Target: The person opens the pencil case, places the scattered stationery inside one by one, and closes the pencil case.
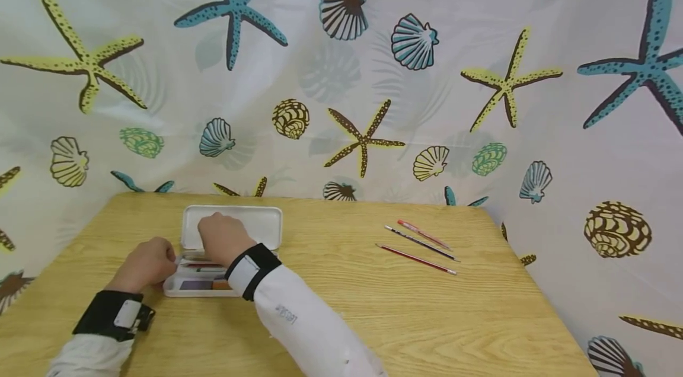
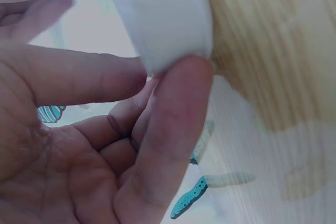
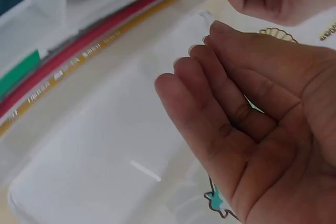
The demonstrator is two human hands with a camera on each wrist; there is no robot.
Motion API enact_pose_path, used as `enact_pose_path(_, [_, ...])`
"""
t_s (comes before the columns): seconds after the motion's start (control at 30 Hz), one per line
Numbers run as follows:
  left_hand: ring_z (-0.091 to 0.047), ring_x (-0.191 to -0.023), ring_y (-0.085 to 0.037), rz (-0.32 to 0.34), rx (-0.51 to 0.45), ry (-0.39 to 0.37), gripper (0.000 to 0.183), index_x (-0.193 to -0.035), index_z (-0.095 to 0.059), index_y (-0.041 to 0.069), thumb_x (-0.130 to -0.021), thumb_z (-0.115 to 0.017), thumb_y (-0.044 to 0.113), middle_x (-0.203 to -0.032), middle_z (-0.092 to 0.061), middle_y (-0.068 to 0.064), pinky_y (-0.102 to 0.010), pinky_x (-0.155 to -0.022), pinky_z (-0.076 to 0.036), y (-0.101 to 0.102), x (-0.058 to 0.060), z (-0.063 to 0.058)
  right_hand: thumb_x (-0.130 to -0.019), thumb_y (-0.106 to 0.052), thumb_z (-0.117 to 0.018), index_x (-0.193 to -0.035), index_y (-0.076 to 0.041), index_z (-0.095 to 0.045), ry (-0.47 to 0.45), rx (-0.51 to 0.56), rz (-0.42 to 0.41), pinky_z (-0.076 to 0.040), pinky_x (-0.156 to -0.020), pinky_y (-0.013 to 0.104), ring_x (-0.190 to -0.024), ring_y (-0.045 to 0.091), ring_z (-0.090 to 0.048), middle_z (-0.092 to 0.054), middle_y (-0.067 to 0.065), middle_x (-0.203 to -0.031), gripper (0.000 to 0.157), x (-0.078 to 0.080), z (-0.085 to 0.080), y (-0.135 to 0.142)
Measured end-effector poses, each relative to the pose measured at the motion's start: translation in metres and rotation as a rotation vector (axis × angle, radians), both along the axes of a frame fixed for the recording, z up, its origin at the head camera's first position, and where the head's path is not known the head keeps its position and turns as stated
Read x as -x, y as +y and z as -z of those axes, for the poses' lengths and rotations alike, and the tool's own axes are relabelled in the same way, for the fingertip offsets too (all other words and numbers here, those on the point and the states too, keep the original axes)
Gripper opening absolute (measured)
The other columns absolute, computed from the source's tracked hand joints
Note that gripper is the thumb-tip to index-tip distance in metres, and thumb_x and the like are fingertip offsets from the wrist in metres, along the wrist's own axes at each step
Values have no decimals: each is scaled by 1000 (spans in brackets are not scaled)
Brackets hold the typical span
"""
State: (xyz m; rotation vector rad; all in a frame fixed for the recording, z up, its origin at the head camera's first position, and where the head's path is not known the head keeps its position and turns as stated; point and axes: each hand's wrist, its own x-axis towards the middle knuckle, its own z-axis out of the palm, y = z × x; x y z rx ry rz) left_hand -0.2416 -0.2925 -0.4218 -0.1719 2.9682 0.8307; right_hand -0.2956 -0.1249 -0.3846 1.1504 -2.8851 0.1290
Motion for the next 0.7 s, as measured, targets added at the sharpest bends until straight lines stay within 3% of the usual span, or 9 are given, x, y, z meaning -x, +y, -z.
enact_pose_path(0.2, [-56, -55, -22, 10, 7, -7, 4, -77, -57, -1, -78, -60, 1, -68, -56, -8, -31, -50, -42, -2, 0, 1, -87, -14, -81, -87, -16, -78, -69, 87, -7, -51, -68, 19, -78, 4, -64, -72, -8, -89, 4, -4, -19, 24])
enact_pose_path(0.7, [-57, -60, -24, -1, 12, -38, 7, -83, -58, -5, -79, -59, 1, -74, -58, -12, -32, -53, -44, 3, 0, -3, -89, -8, -77, -88, -9, -77, -124, 224, 19, -50, -71, 25, -74, 10, -60, -70, -1, -87, 2, -4, -48, 117])
